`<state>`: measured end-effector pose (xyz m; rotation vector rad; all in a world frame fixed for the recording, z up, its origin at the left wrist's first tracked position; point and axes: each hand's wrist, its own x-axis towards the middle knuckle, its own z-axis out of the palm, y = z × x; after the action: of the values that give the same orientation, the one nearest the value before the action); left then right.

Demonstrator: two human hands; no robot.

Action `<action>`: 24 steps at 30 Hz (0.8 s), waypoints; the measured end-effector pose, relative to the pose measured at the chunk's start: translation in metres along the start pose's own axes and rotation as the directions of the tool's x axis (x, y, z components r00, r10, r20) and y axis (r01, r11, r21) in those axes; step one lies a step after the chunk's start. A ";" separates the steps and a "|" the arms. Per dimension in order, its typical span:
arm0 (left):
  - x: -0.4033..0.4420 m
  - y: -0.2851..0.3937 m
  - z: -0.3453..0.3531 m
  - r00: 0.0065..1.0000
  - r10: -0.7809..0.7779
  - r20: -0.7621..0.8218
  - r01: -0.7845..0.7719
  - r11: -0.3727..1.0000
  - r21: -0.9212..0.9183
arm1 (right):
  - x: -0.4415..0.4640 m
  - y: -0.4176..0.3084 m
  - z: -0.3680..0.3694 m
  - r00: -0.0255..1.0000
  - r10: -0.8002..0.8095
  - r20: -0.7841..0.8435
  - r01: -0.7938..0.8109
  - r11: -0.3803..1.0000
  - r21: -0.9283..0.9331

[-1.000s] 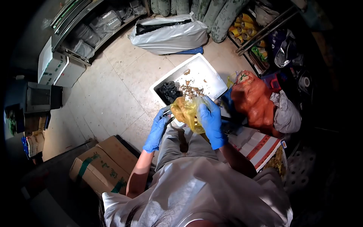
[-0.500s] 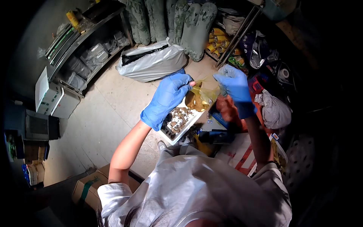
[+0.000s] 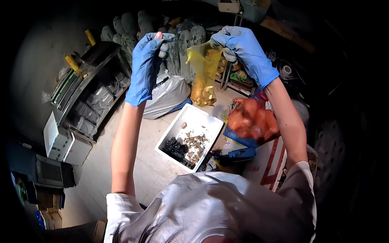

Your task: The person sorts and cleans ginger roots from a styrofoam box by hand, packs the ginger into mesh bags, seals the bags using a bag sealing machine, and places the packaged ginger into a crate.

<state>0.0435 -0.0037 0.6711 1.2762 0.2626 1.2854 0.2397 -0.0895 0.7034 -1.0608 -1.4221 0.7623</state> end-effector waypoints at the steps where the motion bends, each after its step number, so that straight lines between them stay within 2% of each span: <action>1: -0.005 0.000 -0.007 1.000 0.002 0.030 -0.002 1.000 -0.005 | -0.006 0.000 0.005 0.999 0.043 -0.011 -0.043 0.999 0.025; 2: -0.013 -0.001 -0.014 0.998 0.004 0.062 -0.003 1.000 -0.013 | -0.011 0.002 0.011 0.996 0.086 -0.023 -0.085 0.995 0.049; 3: -0.024 -0.008 -0.016 0.996 -0.059 0.066 0.057 0.998 0.032 | -0.015 0.011 0.013 0.994 0.090 -0.054 -0.094 0.994 -0.060; 4: -0.036 -0.022 -0.020 0.982 -0.069 0.175 0.066 0.997 0.026 | -0.027 0.011 0.020 0.987 0.148 -0.063 -0.150 0.988 -0.040; 6: -0.067 -0.058 -0.022 0.961 -0.084 0.263 0.068 0.995 0.070 | -0.042 0.033 0.026 0.990 0.041 -0.135 -0.058 0.991 -0.124; 7: -0.078 -0.070 -0.019 0.956 -0.001 0.292 -0.075 0.966 0.249 | -0.053 0.030 0.028 0.986 0.058 -0.156 -0.079 0.988 -0.131; 8: -0.091 -0.081 -0.015 0.939 0.072 0.337 -0.215 0.886 0.410 | -0.068 0.024 0.032 0.968 0.177 -0.176 -0.184 0.983 -0.022; 9: -0.105 -0.073 0.000 0.944 -0.096 0.315 -0.038 0.919 0.392 | -0.083 0.021 0.035 0.937 0.293 -0.190 -0.279 0.956 0.094; 10: -0.107 -0.075 0.005 0.936 -0.074 0.345 -0.061 0.929 0.364 | -0.095 0.024 0.037 0.927 0.306 -0.218 -0.292 0.952 0.095; 12: -0.100 -0.052 0.004 0.921 -0.270 0.280 0.237 0.960 0.146 | -0.115 0.031 0.036 0.932 0.227 -0.284 -0.248 0.968 -0.040; 13: -0.097 -0.029 0.019 0.980 -0.075 0.184 0.083 0.996 -0.037 | -0.127 0.029 0.035 0.921 0.246 -0.301 -0.268 0.963 -0.033; 14: -0.091 -0.015 0.014 0.992 -0.042 0.121 0.058 0.990 -0.130 | -0.138 0.028 0.035 0.915 0.247 -0.319 -0.272 0.962 -0.035; 16: -0.092 -0.005 0.003 0.990 -0.037 0.138 0.058 0.986 -0.154 | -0.159 0.026 0.037 0.919 0.237 -0.315 -0.250 0.968 -0.002; 17: -0.101 -0.010 0.004 0.977 -0.070 0.199 0.088 0.993 -0.081 | -0.167 0.025 0.043 0.909 0.255 -0.329 -0.235 0.967 0.100; 18: -0.112 -0.019 0.004 0.961 -0.107 0.256 0.111 0.994 -0.003 | -0.173 0.020 0.048 0.908 0.256 -0.331 -0.235 0.966 0.103; 19: -0.126 -0.036 -0.001 0.884 -0.246 0.399 0.241 0.968 0.062 | -0.177 0.014 0.050 0.886 0.334 -0.321 -0.312 0.943 0.119; 20: -0.144 -0.064 -0.001 0.845 -0.288 0.451 0.265 0.957 0.114 | -0.180 0.012 0.053 0.859 0.408 -0.310 -0.385 0.913 0.135; 21: -0.159 -0.073 0.002 0.758 -0.441 0.481 0.300 0.890 0.344 | -0.183 0.017 0.058 0.866 0.376 -0.329 -0.336 0.926 0.175; 22: -0.169 -0.083 0.015 0.770 -0.406 0.492 0.278 0.908 0.314 | -0.186 0.027 0.060 0.862 0.383 -0.332 -0.339 0.923 0.183; 23: -0.179 -0.093 0.027 0.782 -0.370 0.502 0.255 0.924 0.284 | -0.188 0.041 0.058 0.894 0.296 -0.336 -0.266 0.955 0.135; 24: -0.177 -0.083 0.039 0.668 -0.563 0.486 0.454 0.826 0.334 | -0.192 0.049 0.056 0.919 0.209 -0.335 -0.191 0.978 0.085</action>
<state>0.0557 -0.1485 0.5344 1.5447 0.2887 0.3600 0.1824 -0.2394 0.5748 -1.2455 -1.0032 0.7134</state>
